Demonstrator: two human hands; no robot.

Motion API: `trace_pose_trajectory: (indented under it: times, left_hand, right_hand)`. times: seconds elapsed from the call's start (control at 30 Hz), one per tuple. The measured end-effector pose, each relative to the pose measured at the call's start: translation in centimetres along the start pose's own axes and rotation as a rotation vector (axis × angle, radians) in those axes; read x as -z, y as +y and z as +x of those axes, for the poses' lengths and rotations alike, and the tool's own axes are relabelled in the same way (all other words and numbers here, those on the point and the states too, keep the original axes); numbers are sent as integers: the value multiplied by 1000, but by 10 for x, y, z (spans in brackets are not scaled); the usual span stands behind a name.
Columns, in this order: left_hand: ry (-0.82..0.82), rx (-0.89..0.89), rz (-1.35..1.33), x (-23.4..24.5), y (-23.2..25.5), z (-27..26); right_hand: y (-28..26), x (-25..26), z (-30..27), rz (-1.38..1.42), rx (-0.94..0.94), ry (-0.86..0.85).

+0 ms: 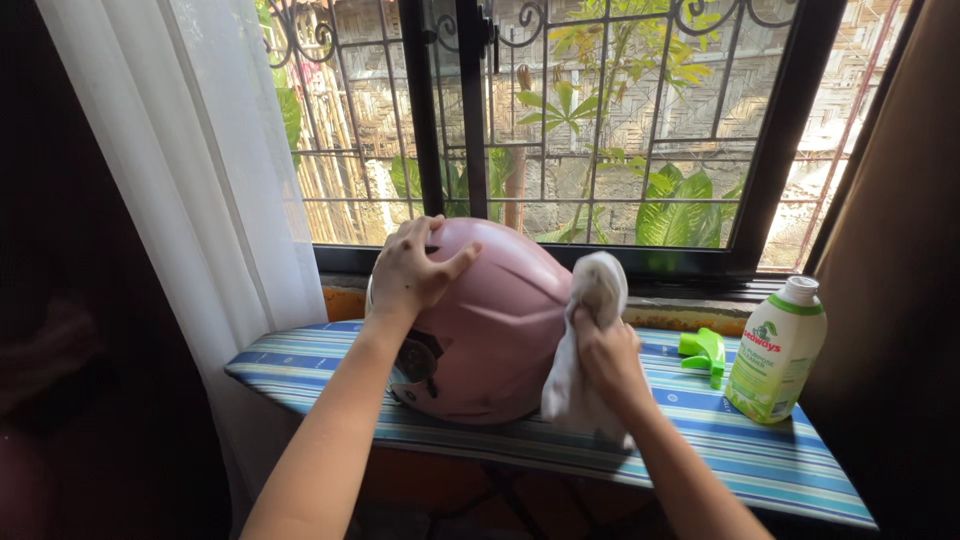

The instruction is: The person wipes the exterior of a pink motorcycle helmet with a white cloth on a striped ironing board. They rotate the helmet to clean different sides, then lift and remove the clear visor before continuing to wipe the helmet shell.

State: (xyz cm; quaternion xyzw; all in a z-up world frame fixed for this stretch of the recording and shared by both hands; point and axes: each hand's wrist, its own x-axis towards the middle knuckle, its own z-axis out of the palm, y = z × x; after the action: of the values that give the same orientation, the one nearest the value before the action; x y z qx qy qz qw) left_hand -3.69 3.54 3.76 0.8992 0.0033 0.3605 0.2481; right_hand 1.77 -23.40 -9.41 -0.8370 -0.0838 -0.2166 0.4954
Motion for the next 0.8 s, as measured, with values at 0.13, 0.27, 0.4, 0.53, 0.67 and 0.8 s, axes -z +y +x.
trace_pose_trajectory:
  times: [0.13, 0.27, 0.4, 0.53, 0.67, 0.8]
  left_hand:
    - [120, 80, 153, -23, 12, 4]
    - [247, 48, 212, -38, 13, 7]
    - [249, 47, 164, -36, 11, 5]
    - [209, 109, 189, -31, 18, 6]
    - [235, 113, 190, -31, 25, 6]
    - [163, 143, 195, -29, 27, 5]
  right_hand:
    - [22, -5, 67, 581, -154, -355]
    - [26, -6, 117, 575, -311, -420]
    - [26, -23, 154, 586, -326, -508]
    - [38, -31, 163, 647, -319, -538]
    - [42, -25, 142, 413, -258, -423]
    - [16, -14, 70, -211, -48, -229]
